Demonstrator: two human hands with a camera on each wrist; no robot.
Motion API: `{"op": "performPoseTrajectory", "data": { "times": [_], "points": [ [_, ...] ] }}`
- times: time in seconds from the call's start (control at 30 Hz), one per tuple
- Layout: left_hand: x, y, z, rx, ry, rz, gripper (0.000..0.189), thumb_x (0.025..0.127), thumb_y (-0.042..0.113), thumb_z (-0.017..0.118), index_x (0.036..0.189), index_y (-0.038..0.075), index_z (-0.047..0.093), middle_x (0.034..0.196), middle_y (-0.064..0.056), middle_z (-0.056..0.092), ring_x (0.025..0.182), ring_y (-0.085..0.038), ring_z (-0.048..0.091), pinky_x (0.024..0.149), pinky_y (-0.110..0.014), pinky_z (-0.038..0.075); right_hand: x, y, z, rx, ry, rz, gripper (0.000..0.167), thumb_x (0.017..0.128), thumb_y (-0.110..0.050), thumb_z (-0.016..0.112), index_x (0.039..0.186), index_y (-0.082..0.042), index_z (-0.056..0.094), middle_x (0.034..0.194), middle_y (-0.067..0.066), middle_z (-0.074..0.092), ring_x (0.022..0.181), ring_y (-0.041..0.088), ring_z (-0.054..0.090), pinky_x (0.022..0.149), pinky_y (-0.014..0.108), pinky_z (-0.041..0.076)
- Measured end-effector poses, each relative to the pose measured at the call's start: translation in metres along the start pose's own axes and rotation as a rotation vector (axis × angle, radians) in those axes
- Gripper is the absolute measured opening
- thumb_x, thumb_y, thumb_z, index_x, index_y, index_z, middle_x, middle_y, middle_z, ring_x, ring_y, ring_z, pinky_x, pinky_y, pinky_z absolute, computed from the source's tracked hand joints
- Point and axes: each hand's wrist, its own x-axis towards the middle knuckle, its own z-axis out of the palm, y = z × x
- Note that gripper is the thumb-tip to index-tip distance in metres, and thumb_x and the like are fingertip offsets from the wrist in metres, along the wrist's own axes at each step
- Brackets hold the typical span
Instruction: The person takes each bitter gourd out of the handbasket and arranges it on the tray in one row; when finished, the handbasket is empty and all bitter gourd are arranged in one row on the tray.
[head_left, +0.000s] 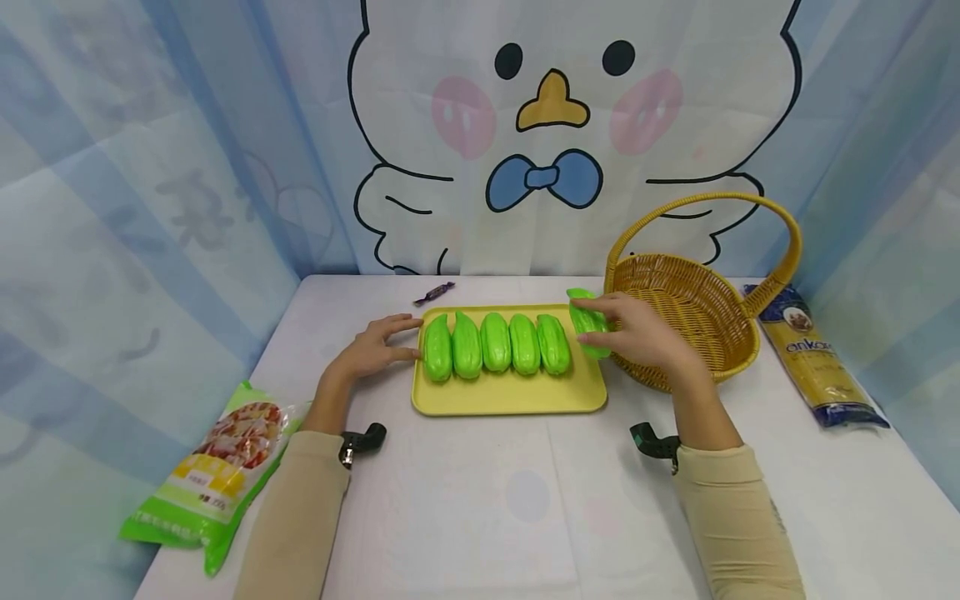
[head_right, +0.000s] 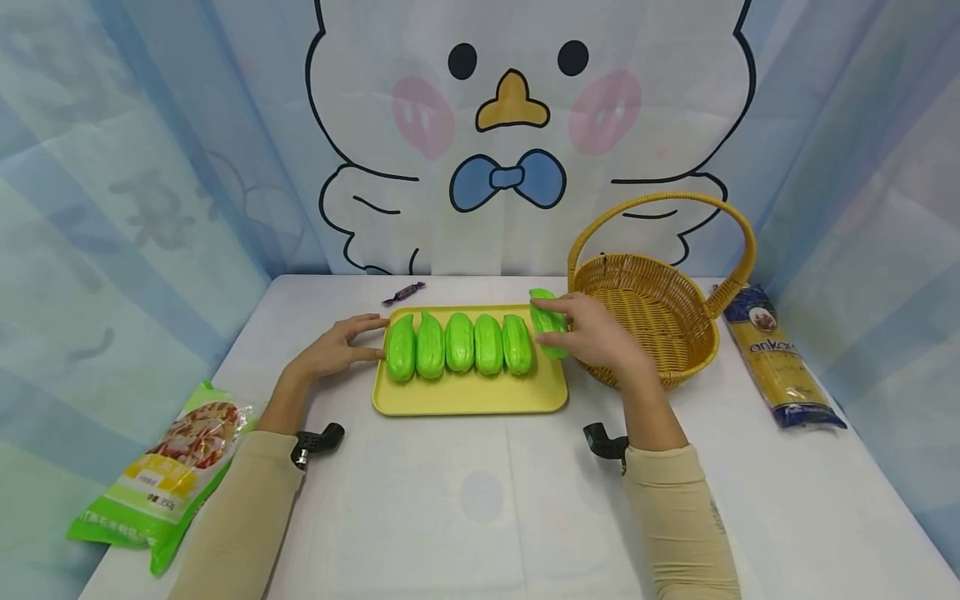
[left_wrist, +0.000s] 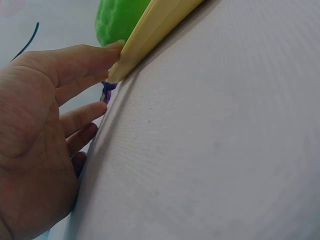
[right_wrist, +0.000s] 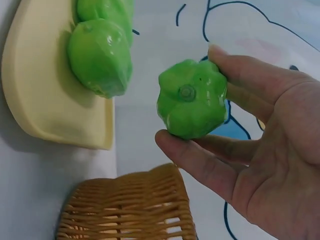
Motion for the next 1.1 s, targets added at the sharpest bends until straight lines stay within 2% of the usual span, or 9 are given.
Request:
{"op": "performPoseTrajectory", "data": {
  "times": [0.13,0.23,0.33,0.4,0.57,0.77,1.1],
  "points": [
    [0.0,0.0,0.0,-0.004,0.0,-0.002,0.069,0.092,0.046,0.074,0.155,0.028,0.051,0.171,-0.006,0.032,0.161,-0.039,0.015,0.122,-0.075,0.01,0.005,-0.002,0.008,-0.039,0.009,0.011,0.061,0.096,-0.027,0.076,0.152,-0.014,0.055,0.143,0.021,0.058,0.107,0.033,0.054,0.088,0.046,0.048],
    [0.0,0.001,0.0,0.002,-0.003,0.001,0.069,0.092,0.046,0.074,0.155,0.028,0.051,0.171,-0.006,0.032,0.161,-0.039,0.015,0.122,-0.076,0.009,0.007,-0.003,0.014,-0.054,0.007,0.027,0.06,0.097,-0.026,0.076,0.152,-0.014,0.055,0.14,0.021,0.058,0.104,0.032,0.054,0.085,0.044,0.047],
    [0.0,0.001,0.0,0.004,-0.006,0.0,0.07,0.093,0.046,0.073,0.156,0.028,0.051,0.171,-0.006,0.032,0.161,-0.039,0.015,0.122,-0.076,0.008,0.009,-0.004,0.018,-0.055,0.002,0.045,0.06,0.097,-0.025,0.075,0.153,-0.013,0.054,0.143,0.024,0.056,0.11,0.036,0.056,0.09,0.049,0.049],
    [0.0,0.001,0.0,0.004,-0.008,0.0,0.07,0.093,0.047,0.073,0.156,0.028,0.05,0.171,-0.006,0.031,0.161,-0.04,0.015,0.122,-0.076,0.008,0.009,-0.004,0.02,-0.044,-0.003,0.063,0.06,0.098,-0.025,0.074,0.153,-0.013,0.053,0.147,0.026,0.053,0.12,0.04,0.055,0.097,0.055,0.049],
    [0.0,0.0,0.0,-0.007,-0.006,0.002,0.07,0.092,0.047,0.074,0.156,0.028,0.051,0.171,-0.006,0.032,0.161,-0.04,0.015,0.122,-0.076,0.009,0.011,-0.004,0.024,-0.048,-0.009,0.092,0.061,0.1,-0.023,0.072,0.156,-0.013,0.049,0.152,0.03,0.046,0.139,0.047,0.046,0.11,0.064,0.042],
    [0.001,-0.001,0.0,-0.011,-0.004,0.009,0.071,0.092,0.047,0.075,0.155,0.028,0.051,0.17,-0.007,0.032,0.161,-0.039,0.016,0.122,-0.075,0.011,0.015,-0.005,0.03,-0.098,-0.004,0.12,0.061,0.101,-0.022,0.069,0.157,-0.014,0.047,0.152,0.033,0.044,0.137,0.049,0.047,0.111,0.065,0.042],
    [0.004,-0.005,0.001,0.001,-0.001,0.01,0.072,0.091,0.05,0.075,0.156,0.028,0.051,0.17,-0.006,0.032,0.161,-0.04,0.016,0.122,-0.076,0.011,0.017,-0.006,0.035,-0.107,-0.063,0.17,0.062,0.104,-0.024,0.065,0.161,-0.014,0.041,0.158,0.034,0.035,0.143,0.05,0.041,0.116,0.066,0.037]
  ]
}}
